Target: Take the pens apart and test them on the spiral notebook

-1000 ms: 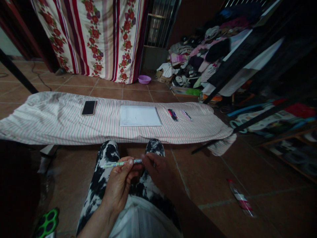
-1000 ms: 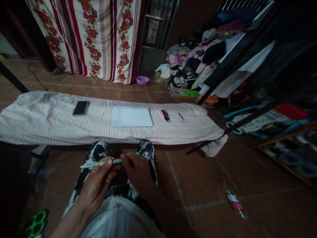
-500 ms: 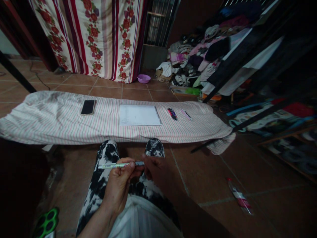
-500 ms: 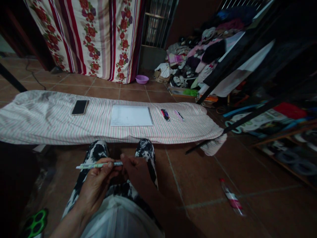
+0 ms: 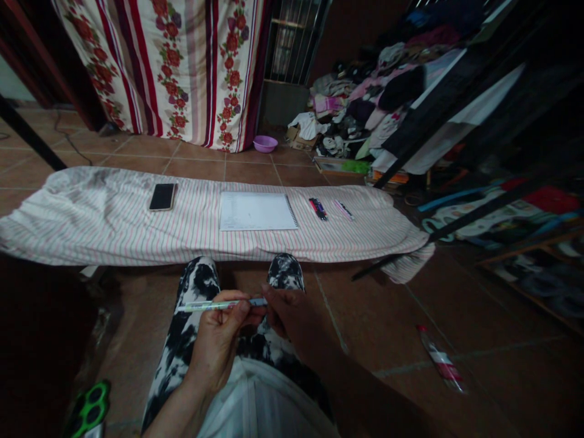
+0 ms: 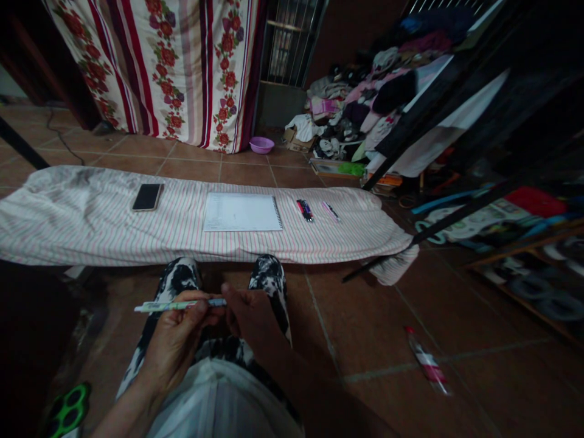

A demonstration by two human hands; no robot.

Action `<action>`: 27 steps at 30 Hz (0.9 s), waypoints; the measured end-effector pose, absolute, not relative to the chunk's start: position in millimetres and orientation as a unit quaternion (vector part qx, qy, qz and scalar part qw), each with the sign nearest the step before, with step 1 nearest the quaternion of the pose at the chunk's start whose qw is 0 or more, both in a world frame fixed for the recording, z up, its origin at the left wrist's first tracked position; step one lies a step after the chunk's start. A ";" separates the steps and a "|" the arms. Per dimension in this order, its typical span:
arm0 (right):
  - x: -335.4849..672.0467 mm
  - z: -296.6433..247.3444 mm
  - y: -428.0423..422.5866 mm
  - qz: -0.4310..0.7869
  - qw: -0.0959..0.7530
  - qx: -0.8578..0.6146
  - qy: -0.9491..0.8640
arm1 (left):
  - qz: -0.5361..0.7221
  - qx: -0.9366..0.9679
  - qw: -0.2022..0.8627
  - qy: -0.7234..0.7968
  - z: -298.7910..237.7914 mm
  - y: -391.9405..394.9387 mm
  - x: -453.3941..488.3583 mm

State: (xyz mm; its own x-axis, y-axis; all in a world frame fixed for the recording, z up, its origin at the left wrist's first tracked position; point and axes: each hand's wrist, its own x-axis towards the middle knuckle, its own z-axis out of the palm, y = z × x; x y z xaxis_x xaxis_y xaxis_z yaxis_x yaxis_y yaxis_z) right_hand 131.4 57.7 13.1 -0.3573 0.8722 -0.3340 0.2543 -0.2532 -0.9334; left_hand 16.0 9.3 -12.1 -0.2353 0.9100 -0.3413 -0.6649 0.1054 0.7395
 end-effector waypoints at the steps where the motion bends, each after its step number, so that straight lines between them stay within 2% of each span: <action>1: 131.5 13.0 58.4 0.607 0.249 -0.505 -0.561 | 0.656 0.140 0.601 0.435 -12.0 9.8 16.0; 7: 133.0 -0.9 66.2 0.546 0.238 -0.484 -0.641 | 0.659 0.124 0.593 0.447 -13.1 11.7 16.1; 12: 130.2 -5.6 66.5 0.473 0.336 -0.486 -0.654 | 0.663 0.112 0.584 0.455 -17.0 12.2 16.4; 14: 128.4 -3.2 64.8 0.481 0.363 -0.485 -0.634 | 0.667 0.103 0.581 0.456 -17.6 12.7 16.8; 23: 133.4 -8.6 58.8 0.571 0.382 -0.449 -0.571 | 0.678 0.074 0.589 0.433 -14.3 13.6 10.5; 27: 136.8 -10.0 56.6 0.566 0.384 -0.439 -0.582 | 0.674 0.075 0.595 0.432 -12.1 13.2 9.7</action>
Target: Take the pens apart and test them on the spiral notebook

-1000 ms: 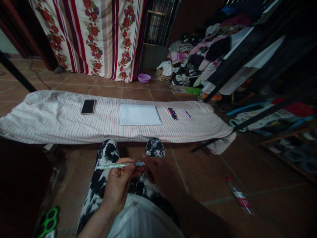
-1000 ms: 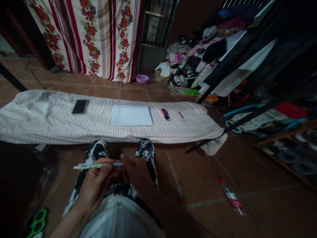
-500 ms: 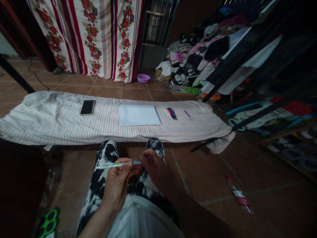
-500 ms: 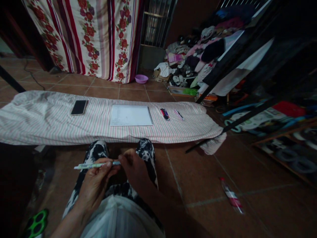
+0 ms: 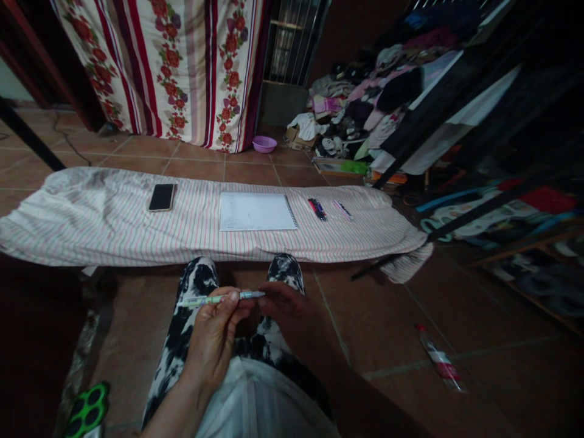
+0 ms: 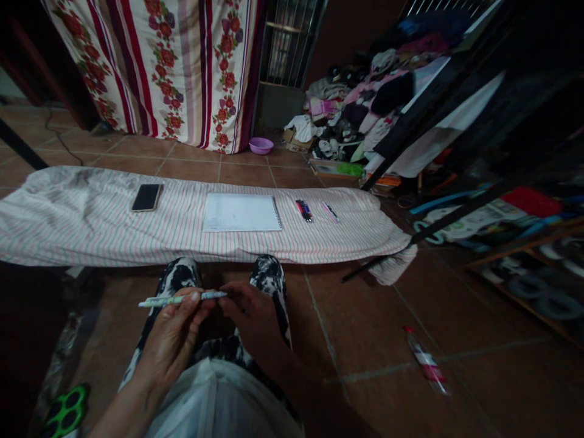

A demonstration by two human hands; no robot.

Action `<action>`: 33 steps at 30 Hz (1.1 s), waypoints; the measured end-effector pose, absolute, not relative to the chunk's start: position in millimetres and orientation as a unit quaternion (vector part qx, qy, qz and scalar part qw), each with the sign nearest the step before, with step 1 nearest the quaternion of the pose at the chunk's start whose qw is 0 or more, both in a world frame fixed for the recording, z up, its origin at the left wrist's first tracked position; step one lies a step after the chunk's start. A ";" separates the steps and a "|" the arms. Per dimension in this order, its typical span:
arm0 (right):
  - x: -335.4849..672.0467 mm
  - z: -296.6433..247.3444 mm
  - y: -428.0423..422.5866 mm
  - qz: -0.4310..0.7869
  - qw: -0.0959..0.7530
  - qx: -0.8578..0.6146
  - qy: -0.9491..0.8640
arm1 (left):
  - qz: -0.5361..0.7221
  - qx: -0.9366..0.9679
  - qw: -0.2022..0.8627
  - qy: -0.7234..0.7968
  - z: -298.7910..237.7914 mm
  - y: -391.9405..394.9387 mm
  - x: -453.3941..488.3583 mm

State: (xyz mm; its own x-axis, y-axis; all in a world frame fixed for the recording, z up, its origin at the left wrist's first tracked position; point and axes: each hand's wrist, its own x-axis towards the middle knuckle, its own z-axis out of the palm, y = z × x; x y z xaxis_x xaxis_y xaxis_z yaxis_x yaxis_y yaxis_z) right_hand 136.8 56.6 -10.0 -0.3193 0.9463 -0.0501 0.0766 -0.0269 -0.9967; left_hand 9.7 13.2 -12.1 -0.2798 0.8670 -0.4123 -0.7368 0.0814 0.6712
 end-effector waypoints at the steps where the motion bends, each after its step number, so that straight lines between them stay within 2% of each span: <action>1: 137.4 -9.1 56.3 0.548 0.387 -0.444 -0.593 | 0.671 0.077 0.598 0.433 -11.6 13.1 9.9; 7: 139.8 -1.1 55.7 0.419 0.390 -0.467 -0.674 | 0.668 0.089 0.597 0.436 -9.4 12.3 10.6; 17: 142.4 -0.6 54.7 0.347 0.352 -0.455 -0.741 | 0.652 0.127 0.614 0.426 -11.0 9.5 8.1; 27: 141.7 3.5 50.5 0.362 0.298 -0.470 -0.747 | 0.660 0.161 0.610 0.408 -19.3 7.8 12.1; 33: 141.4 5.5 49.6 0.454 0.296 -0.468 -0.698 | 0.663 0.198 0.595 0.409 -18.7 7.4 13.3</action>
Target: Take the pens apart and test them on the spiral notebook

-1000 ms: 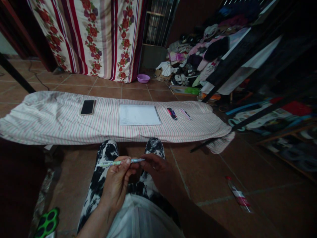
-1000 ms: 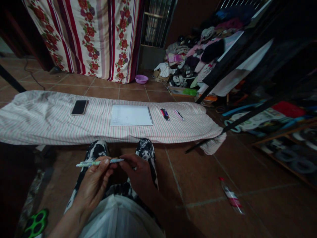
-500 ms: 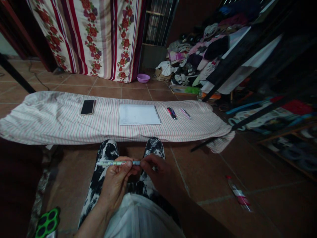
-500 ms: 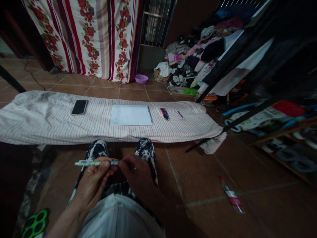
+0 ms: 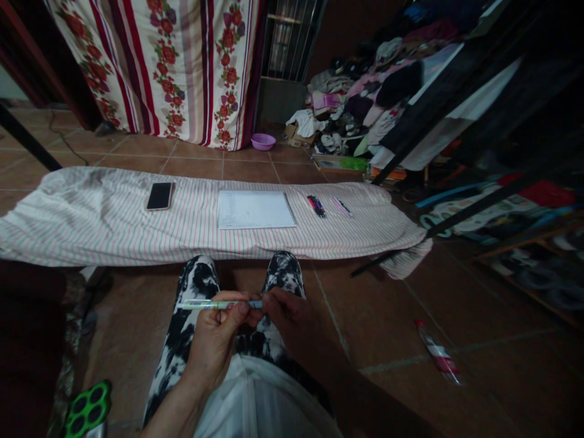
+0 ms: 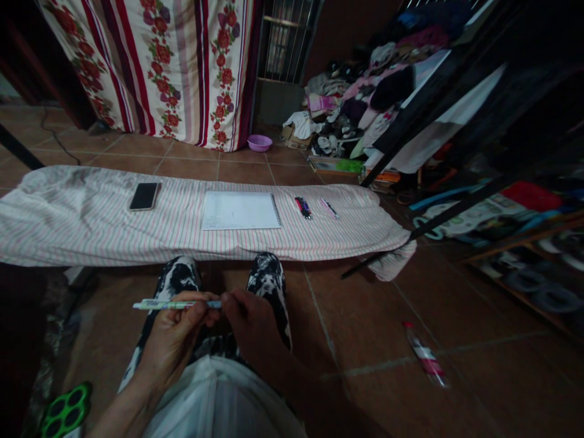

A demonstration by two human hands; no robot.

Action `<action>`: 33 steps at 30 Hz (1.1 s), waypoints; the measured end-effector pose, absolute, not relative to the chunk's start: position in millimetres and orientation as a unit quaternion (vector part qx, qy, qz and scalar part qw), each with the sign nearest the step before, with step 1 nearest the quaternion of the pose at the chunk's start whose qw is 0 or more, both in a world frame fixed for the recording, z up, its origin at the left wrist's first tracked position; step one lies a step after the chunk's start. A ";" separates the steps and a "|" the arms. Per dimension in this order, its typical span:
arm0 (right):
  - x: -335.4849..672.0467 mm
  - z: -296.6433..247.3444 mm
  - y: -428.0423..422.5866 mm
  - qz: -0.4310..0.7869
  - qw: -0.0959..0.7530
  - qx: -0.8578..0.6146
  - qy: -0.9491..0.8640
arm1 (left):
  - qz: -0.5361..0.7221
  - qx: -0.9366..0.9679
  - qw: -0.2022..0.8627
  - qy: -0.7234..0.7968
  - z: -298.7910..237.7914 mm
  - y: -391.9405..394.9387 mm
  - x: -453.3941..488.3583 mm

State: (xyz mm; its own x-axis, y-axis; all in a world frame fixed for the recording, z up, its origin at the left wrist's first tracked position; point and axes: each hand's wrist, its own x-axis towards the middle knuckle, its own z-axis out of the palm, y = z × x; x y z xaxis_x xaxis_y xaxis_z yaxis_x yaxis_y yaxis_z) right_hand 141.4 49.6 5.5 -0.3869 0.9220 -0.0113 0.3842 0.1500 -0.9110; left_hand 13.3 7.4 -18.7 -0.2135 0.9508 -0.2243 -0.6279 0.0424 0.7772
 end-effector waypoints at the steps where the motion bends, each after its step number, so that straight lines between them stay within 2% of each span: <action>1: 141.0 5.7 49.3 0.473 0.292 -0.475 -0.682 | 0.661 0.206 0.593 0.410 -18.9 7.2 12.5; 11: 134.0 14.4 45.2 0.629 0.234 -0.509 -0.540 | 0.622 0.309 0.568 0.441 -26.1 1.8 2.5; 21: 136.4 27.6 48.2 0.689 0.188 -0.483 -0.507 | 0.631 0.310 0.554 0.446 -33.8 1.3 5.2; 28: 129.7 12.7 53.9 0.674 0.193 -0.480 -0.528 | 0.652 0.250 0.552 0.456 -34.7 3.3 7.8; 33: 126.0 -9.5 61.1 0.577 0.279 -0.503 -0.580 | 0.657 0.235 0.542 0.468 -36.2 3.8 10.5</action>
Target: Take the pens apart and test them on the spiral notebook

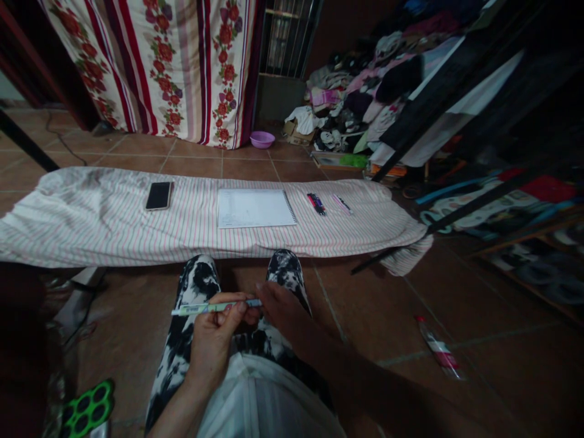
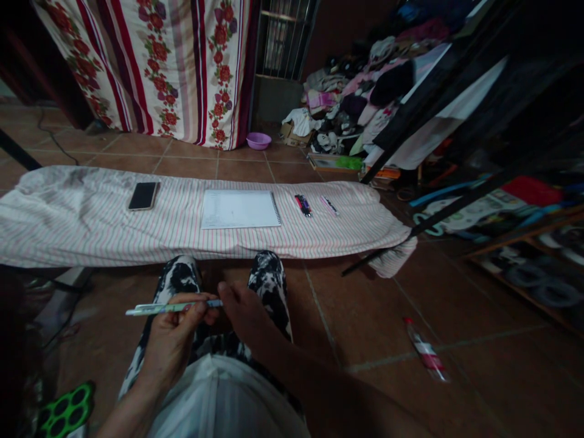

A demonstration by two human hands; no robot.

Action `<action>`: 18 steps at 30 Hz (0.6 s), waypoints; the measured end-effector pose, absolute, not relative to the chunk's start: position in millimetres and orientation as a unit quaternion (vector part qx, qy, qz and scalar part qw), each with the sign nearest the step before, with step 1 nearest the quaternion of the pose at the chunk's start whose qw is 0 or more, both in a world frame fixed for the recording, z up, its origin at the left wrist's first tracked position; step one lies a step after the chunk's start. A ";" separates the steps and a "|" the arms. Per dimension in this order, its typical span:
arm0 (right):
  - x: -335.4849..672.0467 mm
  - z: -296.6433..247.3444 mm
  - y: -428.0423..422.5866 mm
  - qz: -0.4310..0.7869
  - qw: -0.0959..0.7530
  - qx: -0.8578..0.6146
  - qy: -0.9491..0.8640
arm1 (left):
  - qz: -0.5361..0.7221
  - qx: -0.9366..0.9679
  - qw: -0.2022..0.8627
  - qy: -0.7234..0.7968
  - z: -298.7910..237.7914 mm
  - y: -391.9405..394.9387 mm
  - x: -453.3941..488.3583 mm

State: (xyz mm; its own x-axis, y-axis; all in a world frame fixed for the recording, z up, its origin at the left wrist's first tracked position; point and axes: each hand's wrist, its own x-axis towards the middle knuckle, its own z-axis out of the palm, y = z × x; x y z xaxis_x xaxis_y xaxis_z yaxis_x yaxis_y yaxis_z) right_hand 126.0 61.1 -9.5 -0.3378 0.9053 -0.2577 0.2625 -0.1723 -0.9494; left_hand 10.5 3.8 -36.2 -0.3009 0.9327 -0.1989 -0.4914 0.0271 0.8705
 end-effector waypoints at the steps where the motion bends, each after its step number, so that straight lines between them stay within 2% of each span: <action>1: 125.4 -11.0 61.8 0.566 0.293 -0.511 -0.576 | 0.657 0.233 0.541 0.470 -36.4 3.9 11.2; 14: 132.9 -6.5 55.6 0.678 0.342 -0.439 -0.481 | 0.679 0.156 0.541 0.470 -26.1 12.4 10.7; 18: 133.5 -8.7 59.4 0.677 0.343 -0.447 -0.474 | 0.678 0.149 0.545 0.470 -23.0 15.6 11.3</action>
